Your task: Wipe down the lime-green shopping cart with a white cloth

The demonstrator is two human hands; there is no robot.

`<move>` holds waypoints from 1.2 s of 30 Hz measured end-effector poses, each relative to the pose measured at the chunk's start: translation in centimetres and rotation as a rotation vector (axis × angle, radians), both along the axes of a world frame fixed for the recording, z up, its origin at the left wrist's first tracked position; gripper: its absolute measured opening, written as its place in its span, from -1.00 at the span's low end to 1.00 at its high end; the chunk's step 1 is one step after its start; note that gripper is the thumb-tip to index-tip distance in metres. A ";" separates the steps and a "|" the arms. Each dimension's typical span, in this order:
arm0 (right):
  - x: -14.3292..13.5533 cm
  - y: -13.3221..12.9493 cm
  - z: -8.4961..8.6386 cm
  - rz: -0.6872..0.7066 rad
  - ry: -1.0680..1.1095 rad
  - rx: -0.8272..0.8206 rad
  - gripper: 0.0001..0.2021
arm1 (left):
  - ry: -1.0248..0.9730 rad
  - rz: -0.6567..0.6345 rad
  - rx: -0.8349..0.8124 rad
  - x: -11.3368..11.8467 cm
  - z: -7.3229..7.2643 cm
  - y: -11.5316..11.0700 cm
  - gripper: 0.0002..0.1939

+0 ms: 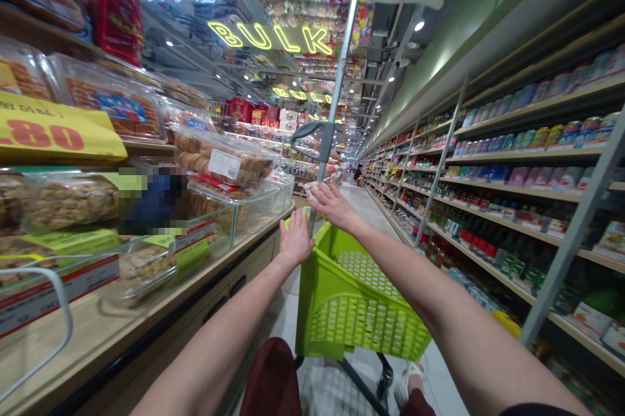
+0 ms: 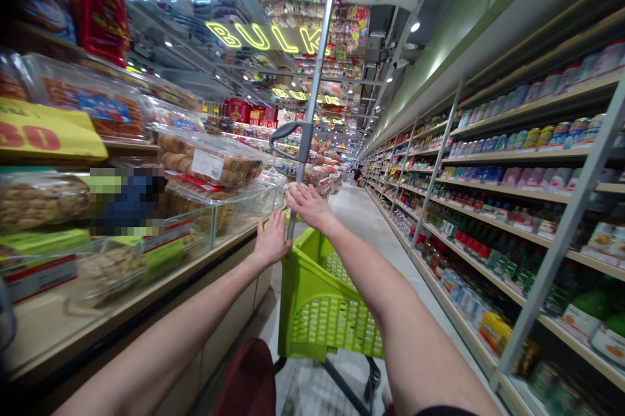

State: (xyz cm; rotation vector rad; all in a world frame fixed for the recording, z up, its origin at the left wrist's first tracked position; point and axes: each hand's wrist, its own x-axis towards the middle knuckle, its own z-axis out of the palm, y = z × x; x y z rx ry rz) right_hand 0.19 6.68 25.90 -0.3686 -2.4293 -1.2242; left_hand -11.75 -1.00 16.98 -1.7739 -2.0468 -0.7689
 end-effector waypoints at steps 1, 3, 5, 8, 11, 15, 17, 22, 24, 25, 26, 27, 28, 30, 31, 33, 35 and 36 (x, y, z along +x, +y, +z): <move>0.0 0.0 -1.0 0.017 -0.045 -0.006 -0.70 | 0.001 0.001 0.003 -0.1 0.0 0.0 -0.28; 0.0 0.2 -2.6 0.047 -0.113 -0.014 -0.72 | 0.003 0.006 0.010 -0.3 0.1 0.0 -0.27; 0.0 0.3 -3.2 0.060 -0.134 -0.018 -0.73 | 0.004 0.010 0.013 -0.4 0.4 0.0 -0.27; -0.1 0.5 -1.6 0.041 -0.074 -0.011 -0.71 | 0.001 0.014 -0.001 -0.3 0.9 0.0 -0.27; -0.1 0.6 1.3 0.003 0.027 0.007 -0.68 | -0.002 0.018 -0.020 0.0 1.3 -0.1 -0.28; -0.3 0.6 3.3 -0.023 0.094 0.019 -0.69 | 0.010 0.017 -0.013 0.2 1.0 0.0 -0.27; -0.3 0.5 2.4 -0.032 0.088 0.011 -0.69 | 0.016 0.018 -0.008 0.1 0.6 0.1 -0.27; -0.2 0.3 -3.3 0.006 -0.105 -0.013 -0.75 | 0.024 0.034 -0.008 -0.6 0.0 0.0 -0.27; -0.1 0.3 -4.8 0.024 -0.186 -0.023 -0.79 | 0.026 0.040 -0.005 -0.8 0.1 -0.1 -0.28; 0.0 0.3 -5.1 0.031 -0.205 -0.027 -0.80 | 0.028 0.041 -0.003 -0.9 0.1 -0.1 -0.28; 0.0 0.4 -5.0 0.037 -0.208 -0.028 -0.80 | 0.029 0.042 -0.003 -0.9 0.2 -0.1 -0.28; -0.1 0.5 -4.6 0.039 -0.191 -0.026 -0.79 | 0.031 0.042 -0.003 -0.9 0.3 -0.1 -0.28; -0.1 0.6 -3.9 0.039 -0.160 -0.022 -0.77 | 0.033 0.041 -0.005 -0.8 0.3 -0.1 -0.28; -0.2 0.7 -2.0 0.032 -0.078 -0.015 -0.73 | 0.034 0.036 -0.007 -0.6 0.3 0.1 -0.27; -0.2 0.7 -0.9 0.023 -0.036 -0.014 -0.72 | 0.033 0.032 -0.007 -0.4 0.3 0.2 -0.27; -0.3 0.7 0.9 0.007 0.032 -0.022 -0.70 | 0.024 0.021 -0.008 -0.1 0.4 0.3 -0.27; -0.3 0.5 1.8 -0.005 0.069 -0.036 -0.70 | 0.015 0.009 -0.011 0.1 0.4 0.3 -0.26; -0.3 0.4 1.9 -0.009 0.076 -0.046 -0.70 | 0.013 0.001 -0.012 0.2 0.5 0.3 -0.26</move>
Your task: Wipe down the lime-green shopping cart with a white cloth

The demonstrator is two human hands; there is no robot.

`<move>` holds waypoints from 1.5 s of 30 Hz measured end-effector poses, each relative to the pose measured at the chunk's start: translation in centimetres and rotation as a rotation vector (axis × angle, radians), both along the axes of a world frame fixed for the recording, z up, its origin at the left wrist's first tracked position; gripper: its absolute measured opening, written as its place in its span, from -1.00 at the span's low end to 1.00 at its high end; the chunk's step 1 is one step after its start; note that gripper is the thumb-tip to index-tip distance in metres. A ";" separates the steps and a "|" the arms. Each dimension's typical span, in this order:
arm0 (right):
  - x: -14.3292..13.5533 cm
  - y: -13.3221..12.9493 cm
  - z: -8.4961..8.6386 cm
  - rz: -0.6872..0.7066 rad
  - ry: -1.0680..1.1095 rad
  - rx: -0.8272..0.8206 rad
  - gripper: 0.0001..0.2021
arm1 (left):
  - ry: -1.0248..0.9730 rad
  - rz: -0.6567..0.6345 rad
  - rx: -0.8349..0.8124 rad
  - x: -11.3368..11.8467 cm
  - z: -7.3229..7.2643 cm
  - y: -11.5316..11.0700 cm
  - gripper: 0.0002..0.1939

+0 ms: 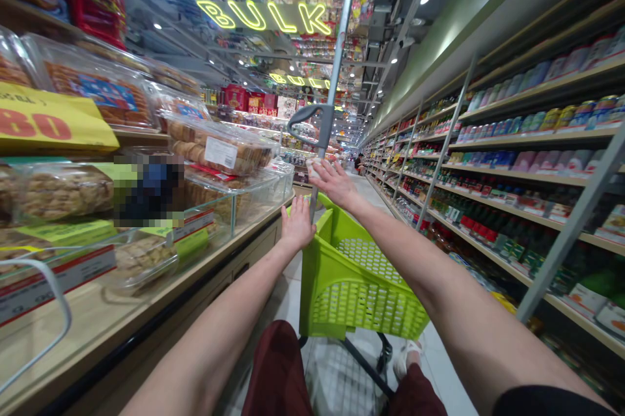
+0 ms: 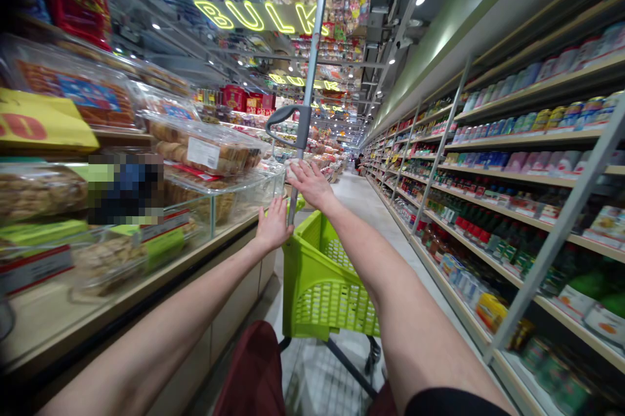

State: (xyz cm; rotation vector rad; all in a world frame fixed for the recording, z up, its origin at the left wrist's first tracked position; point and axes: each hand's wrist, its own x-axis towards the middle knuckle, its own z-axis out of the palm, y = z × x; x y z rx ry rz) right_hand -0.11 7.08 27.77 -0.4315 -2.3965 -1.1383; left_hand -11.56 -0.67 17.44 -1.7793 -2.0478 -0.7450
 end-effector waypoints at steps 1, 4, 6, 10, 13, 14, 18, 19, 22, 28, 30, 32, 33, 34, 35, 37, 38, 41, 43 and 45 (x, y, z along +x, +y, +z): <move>0.0 -0.1 -0.2 -0.001 -0.002 -0.012 -0.70 | -0.001 -0.005 0.001 0.0 0.0 0.0 -0.25; 0.3 -0.4 -2.3 0.004 -0.049 -0.053 -0.70 | -0.002 -0.015 -0.005 -0.1 -0.4 0.1 -0.24; 0.5 -0.6 -4.2 0.009 -0.085 -0.073 -0.70 | 0.003 -0.017 -0.018 -0.4 -1.1 0.1 -0.24; 0.9 -0.6 -7.5 0.031 -0.151 -0.100 -0.71 | 0.011 -0.007 -0.065 -0.9 -3.0 0.0 -0.26; 0.9 -0.7 -9.1 0.051 -0.163 -0.139 -0.72 | -0.004 -0.012 -0.081 -1.0 -4.3 -0.3 -0.28; 0.8 -0.7 -9.7 0.050 -0.147 -0.160 -0.72 | -0.011 -0.018 -0.076 -0.9 -4.7 -0.4 -0.28; 0.9 -1.0 -12.6 0.049 -0.059 -0.257 -0.70 | -0.039 -0.041 -0.071 -0.5 -5.7 -1.0 -0.30; 1.0 -1.2 -13.5 0.049 -0.039 -0.276 -0.70 | -0.037 -0.043 -0.077 -0.4 -5.9 -1.1 -0.31; 1.3 -1.7 -16.5 0.036 0.038 -0.309 -0.70 | -0.007 -0.050 -0.086 -0.3 -7.0 -1.4 -0.31; 1.2 -3.1 -21.3 0.002 0.107 -0.318 -0.71 | 0.018 -0.049 -0.150 -0.3 -10.4 -2.1 -0.32; 1.0 -3.4 -22.8 -0.013 0.088 -0.355 -0.71 | 0.007 -0.043 -0.205 -0.3 -11.7 -2.5 -0.32; 1.0 -3.8 -24.4 -0.030 0.061 -0.401 -0.72 | 0.001 -0.048 -0.247 -0.2 -12.7 -3.0 -0.32; 1.0 -4.0 -25.2 -0.037 0.047 -0.426 -0.73 | -0.004 -0.052 -0.264 -0.2 -13.2 -3.2 -0.32; 1.0 -4.3 -25.9 -0.046 0.037 -0.454 -0.74 | -0.016 -0.056 -0.282 -0.2 -13.5 -3.3 -0.33; 1.0 -4.6 -26.6 -0.056 0.032 -0.488 -0.75 | -0.042 -0.057 -0.297 -0.3 -13.8 -3.4 -0.35; 0.9 -5.3 -27.5 -0.072 0.062 -0.578 -0.76 | -0.174 -0.059 -0.291 -0.5 -14.2 -3.2 -0.39; 0.8 -5.7 -27.7 -0.072 0.105 -0.632 -0.73 | -0.323 -0.072 -0.265 -0.7 -14.3 -3.0 -0.41; 0.6 -6.8 -27.3 -0.012 0.343 -0.820 -0.60 | -0.879 -0.135 -0.155 -1.2 -14.2 -2.3 -0.46; 0.5 -7.3 -26.4 0.052 0.572 -0.959 -0.56 | -1.168 -0.191 -0.128 -1.2 -13.8 -2.1 -0.50; 0.4 -7.4 -25.4 0.114 0.786 -1.111 -0.57 | -1.475 -0.304 -0.136 -0.8 -13.2 -2.2 -0.56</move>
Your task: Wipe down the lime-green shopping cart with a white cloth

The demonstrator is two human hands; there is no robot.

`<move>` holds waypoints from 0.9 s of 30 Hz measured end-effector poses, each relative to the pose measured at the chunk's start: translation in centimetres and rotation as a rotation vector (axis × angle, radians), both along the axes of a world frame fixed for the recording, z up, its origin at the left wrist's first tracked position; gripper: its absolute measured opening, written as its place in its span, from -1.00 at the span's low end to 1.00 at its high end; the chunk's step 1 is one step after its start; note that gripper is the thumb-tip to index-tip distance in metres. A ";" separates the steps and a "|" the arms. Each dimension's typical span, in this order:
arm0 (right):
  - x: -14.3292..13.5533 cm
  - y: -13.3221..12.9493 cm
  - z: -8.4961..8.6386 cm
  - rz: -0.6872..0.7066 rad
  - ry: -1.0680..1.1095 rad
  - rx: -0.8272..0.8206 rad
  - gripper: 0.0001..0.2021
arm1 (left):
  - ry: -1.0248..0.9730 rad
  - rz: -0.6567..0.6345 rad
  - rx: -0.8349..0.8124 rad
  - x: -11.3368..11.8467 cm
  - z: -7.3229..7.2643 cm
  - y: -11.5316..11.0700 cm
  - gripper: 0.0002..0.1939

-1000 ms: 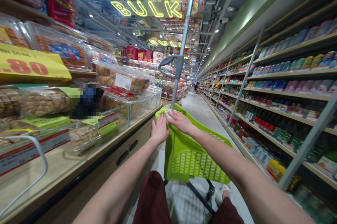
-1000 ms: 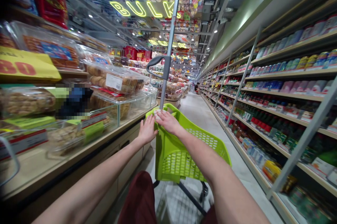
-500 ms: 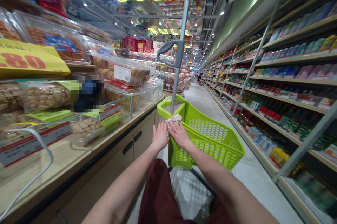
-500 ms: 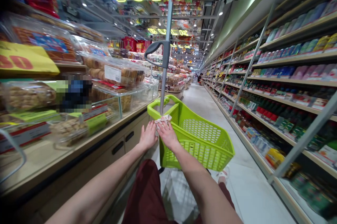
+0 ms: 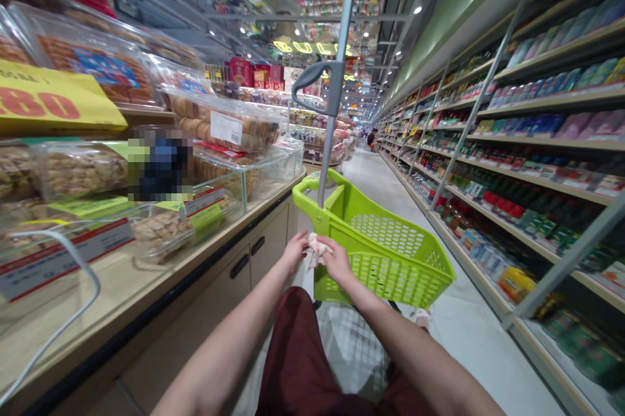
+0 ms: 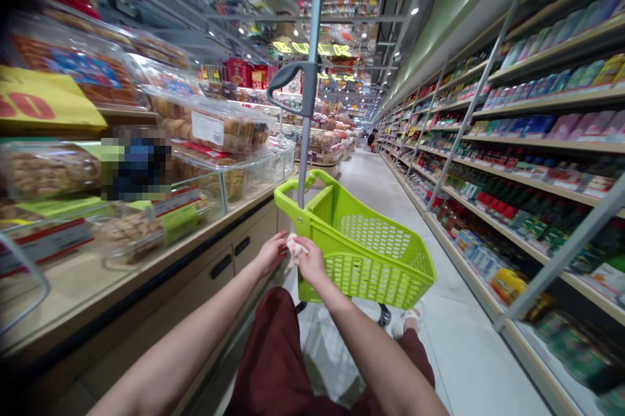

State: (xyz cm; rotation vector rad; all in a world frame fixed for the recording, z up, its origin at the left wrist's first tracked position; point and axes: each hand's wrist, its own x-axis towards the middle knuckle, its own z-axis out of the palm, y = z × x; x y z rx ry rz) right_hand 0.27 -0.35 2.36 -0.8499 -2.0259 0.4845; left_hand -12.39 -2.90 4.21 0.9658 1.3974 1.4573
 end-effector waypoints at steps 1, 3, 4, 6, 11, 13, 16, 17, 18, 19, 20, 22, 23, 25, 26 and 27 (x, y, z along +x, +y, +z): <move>0.0 0.0 0.4 0.007 0.088 -0.069 -0.58 | -0.199 -0.067 0.010 0.3 0.3 -0.2 -0.62; 0.0 0.2 1.1 0.020 0.213 -0.140 -0.57 | -0.537 -0.205 0.024 1.0 1.1 -0.7 -0.74; 0.1 0.3 1.3 0.010 0.254 -0.129 -0.57 | -0.619 -0.261 0.019 1.3 1.5 -0.9 -0.77; 0.2 0.4 1.6 -0.051 0.286 -0.033 -0.57 | -0.695 -0.335 -0.006 1.9 2.1 -1.4 -0.77; 0.5 -1.2 1.8 -0.172 0.066 0.203 -0.55 | -0.769 -0.353 0.015 2.9 2.6 -1.5 -0.79; 0.7 -2.2 1.8 -0.168 -0.096 0.293 -0.51 | -0.741 -0.315 0.039 3.0 2.3 -1.3 -0.83; 1.0 -3.2 1.4 -0.200 -0.296 0.359 -0.36 | -0.652 -0.228 0.074 3.0 1.1 -0.8 -0.86; 1.0 -3.3 1.2 -0.219 -0.335 0.355 -0.35 | -0.626 -0.189 0.093 2.9 0.6 -0.7 -0.85; 1.0 -3.4 1.0 -0.237 -0.361 0.345 -0.36 | -0.607 -0.151 0.112 2.9 0.2 -0.6 -0.84; 1.0 -3.3 0.9 -0.250 -0.381 0.335 -0.37 | -0.594 -0.121 0.125 2.8 -0.2 -0.5 -0.83; 0.9 -3.2 0.7 -0.259 -0.397 0.329 -0.38 | -0.581 -0.100 0.132 2.7 -0.5 -0.4 -0.82; 0.7 -3.0 0.5 -0.259 -0.421 0.332 -0.39 | -0.528 -0.086 0.131 2.7 -0.8 -0.3 -0.78; 0.6 -2.8 0.4 -0.252 -0.430 0.340 -0.39 | -0.488 -0.084 0.127 2.8 -0.8 -0.3 -0.77; 0.3 -2.4 0.2 -0.242 -0.442 0.362 -0.40 | -0.396 -0.078 0.115 2.9 -0.5 -0.4 -0.74; 0.2 -2.1 0.1 -0.240 -0.445 0.375 -0.41 | -0.359 -0.077 0.106 2.9 -0.3 -0.4 -0.72; 0.1 -1.7 0.0 -0.240 -0.447 0.389 -0.42 | -0.340 -0.083 0.095 2.8 -0.1 -0.4 -0.71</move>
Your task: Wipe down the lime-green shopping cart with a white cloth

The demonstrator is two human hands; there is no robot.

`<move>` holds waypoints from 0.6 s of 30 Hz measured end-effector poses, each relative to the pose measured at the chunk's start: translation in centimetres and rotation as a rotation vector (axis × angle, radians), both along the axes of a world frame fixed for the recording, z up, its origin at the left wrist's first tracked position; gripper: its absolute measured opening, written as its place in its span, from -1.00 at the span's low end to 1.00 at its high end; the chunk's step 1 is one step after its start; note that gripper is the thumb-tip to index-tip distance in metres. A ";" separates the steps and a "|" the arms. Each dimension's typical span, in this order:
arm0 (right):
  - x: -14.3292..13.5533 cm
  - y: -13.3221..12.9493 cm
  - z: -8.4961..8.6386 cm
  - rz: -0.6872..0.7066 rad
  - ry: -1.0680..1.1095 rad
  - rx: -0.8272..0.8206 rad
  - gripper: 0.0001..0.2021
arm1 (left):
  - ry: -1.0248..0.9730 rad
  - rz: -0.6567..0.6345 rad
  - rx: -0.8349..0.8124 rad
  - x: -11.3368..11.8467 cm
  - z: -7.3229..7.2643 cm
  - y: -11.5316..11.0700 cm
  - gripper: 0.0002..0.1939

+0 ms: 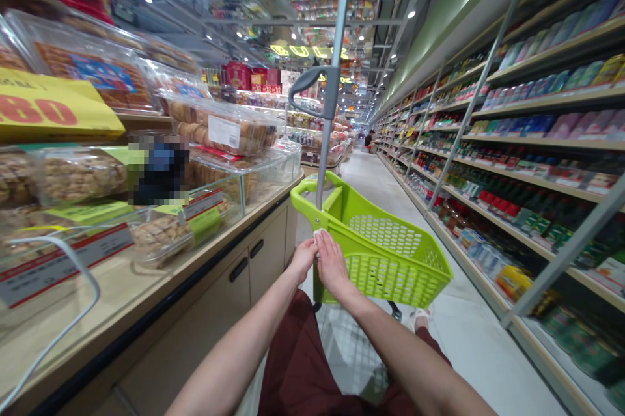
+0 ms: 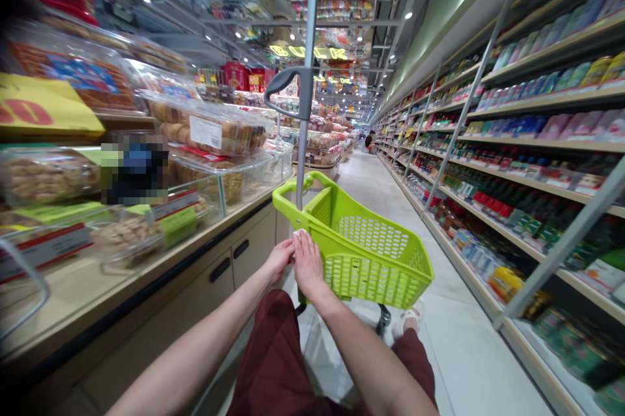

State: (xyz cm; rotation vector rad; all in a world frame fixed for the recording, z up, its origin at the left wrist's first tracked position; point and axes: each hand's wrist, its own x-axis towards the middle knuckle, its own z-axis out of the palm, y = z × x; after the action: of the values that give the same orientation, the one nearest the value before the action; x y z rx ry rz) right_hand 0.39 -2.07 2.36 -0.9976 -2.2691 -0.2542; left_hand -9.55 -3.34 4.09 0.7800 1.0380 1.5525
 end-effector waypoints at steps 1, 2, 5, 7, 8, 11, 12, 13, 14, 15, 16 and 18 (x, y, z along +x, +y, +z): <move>0.0 0.4 0.0 0.008 -0.006 0.018 -0.43 | 0.005 -0.013 -0.006 -0.1 0.2 0.0 -0.69; 0.0 0.9 0.1 0.021 -0.015 0.041 -0.45 | 0.006 -0.027 -0.009 -0.3 0.4 0.0 -0.67; 0.0 2.4 1.1 0.078 -0.031 0.143 -0.50 | 0.128 -0.009 -0.025 -1.1 0.7 0.2 -0.61; -0.1 3.5 2.3 0.092 -0.021 0.214 -0.53 | 0.378 0.086 -0.050 -1.9 0.9 0.5 -0.60; -0.2 3.9 2.9 0.091 -0.019 0.244 -0.54 | 0.493 0.138 -0.059 -2.2 0.9 0.6 -0.60; -0.4 4.9 3.7 0.107 -0.070 0.292 -0.58 | 0.859 0.243 -0.062 -3.0 0.8 0.5 -0.54; -0.4 5.1 3.4 0.124 -0.109 0.293 -0.61 | 1.015 0.247 -0.069 -3.0 0.7 0.4 -0.52; -0.4 5.2 2.9 0.145 -0.154 0.287 -0.63 | 1.198 0.237 -0.081 -3.0 0.5 0.2 -0.51; -0.3 5.2 2.1 0.164 -0.199 0.274 -0.66 | 1.376 0.217 -0.095 -2.9 0.4 0.0 -0.51; -0.1 5.1 1.1 0.179 -0.240 0.256 -0.68 | 1.519 0.187 -0.110 -2.8 0.2 -0.3 -0.51; 0.1 5.0 0.0 0.190 -0.276 0.232 -0.70 | 1.608 0.154 -0.121 -2.6 0.0 -0.5 -0.52; 0.7 4.5 -1.9 0.200 -0.324 0.181 -0.74 | 1.709 0.104 -0.125 -2.2 -0.3 -0.8 -0.52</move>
State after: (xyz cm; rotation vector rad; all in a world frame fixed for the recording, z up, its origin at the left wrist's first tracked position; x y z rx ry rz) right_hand 1.08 2.40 0.42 -0.6680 -2.5602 -0.5580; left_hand -11.78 -4.19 3.82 2.0468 2.2972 0.5615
